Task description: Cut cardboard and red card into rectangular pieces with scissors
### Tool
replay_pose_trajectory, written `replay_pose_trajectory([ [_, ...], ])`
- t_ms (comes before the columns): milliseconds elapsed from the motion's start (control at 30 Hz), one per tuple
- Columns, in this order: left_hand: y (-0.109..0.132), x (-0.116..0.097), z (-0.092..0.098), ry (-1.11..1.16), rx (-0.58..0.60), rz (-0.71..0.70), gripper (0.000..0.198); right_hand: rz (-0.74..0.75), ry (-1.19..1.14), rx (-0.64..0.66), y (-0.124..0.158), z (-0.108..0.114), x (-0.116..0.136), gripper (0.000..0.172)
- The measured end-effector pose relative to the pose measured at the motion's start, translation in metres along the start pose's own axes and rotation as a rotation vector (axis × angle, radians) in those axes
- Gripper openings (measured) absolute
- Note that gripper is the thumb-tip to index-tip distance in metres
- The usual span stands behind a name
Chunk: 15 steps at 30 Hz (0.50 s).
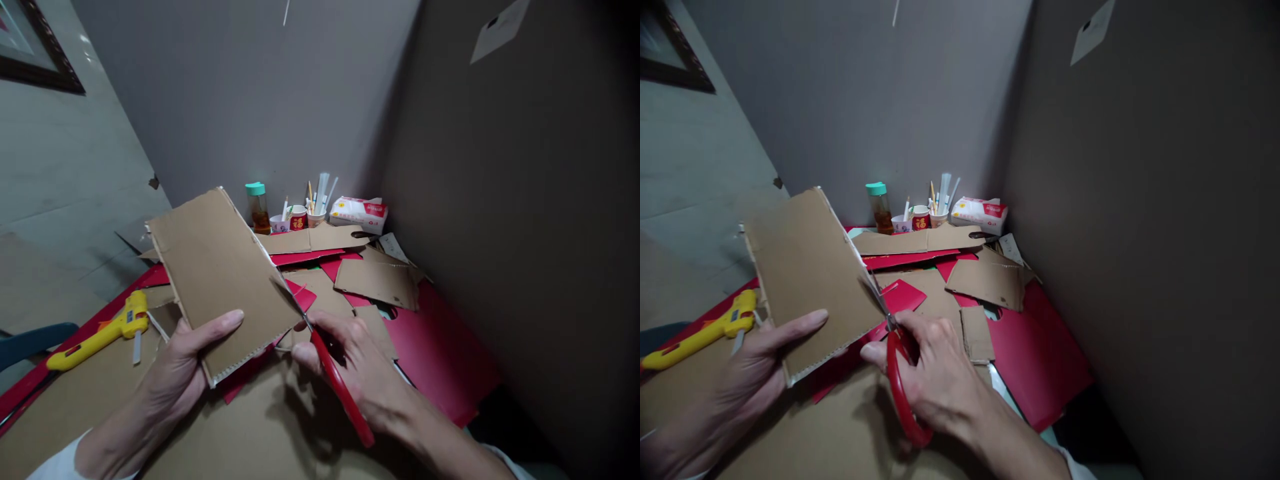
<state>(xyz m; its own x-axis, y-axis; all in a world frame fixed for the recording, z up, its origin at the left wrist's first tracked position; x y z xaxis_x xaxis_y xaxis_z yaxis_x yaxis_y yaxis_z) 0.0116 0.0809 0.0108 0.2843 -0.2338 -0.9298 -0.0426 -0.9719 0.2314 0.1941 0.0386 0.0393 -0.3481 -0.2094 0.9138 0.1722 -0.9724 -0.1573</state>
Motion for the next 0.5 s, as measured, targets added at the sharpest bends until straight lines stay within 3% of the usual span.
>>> replay_pose_trajectory([
  [233, -0.001, -0.002, 0.000, 0.016, -0.014, -0.018, 0.056, -0.004, -0.012, 0.008, 0.001, 0.001, -0.002, 0.025],
  [400, -0.005, -0.008, 0.010, 0.035, -0.075, -0.055, 0.054, -0.046, -0.069, 0.068, 0.002, -0.001, -0.003, 0.022],
  [500, -0.005, -0.009, 0.010, 0.031, -0.039, -0.064, 0.058, -0.055, -0.073, 0.081, 0.002, -0.003, -0.003, 0.022],
])
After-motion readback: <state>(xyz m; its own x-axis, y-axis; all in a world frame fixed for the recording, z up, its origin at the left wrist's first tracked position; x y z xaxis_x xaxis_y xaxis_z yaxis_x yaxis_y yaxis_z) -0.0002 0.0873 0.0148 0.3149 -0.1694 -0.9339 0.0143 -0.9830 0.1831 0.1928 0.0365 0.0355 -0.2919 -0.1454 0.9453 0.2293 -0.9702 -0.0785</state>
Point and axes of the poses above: each hand's wrist, its own y-axis away from the middle knuckle, its own z-axis out of the back of the hand, x = y × z, the point moved 8 cm from there along -y, towards the middle knuckle, and after that the axes turned 9 degrees about -y, right-handed, at the moved point
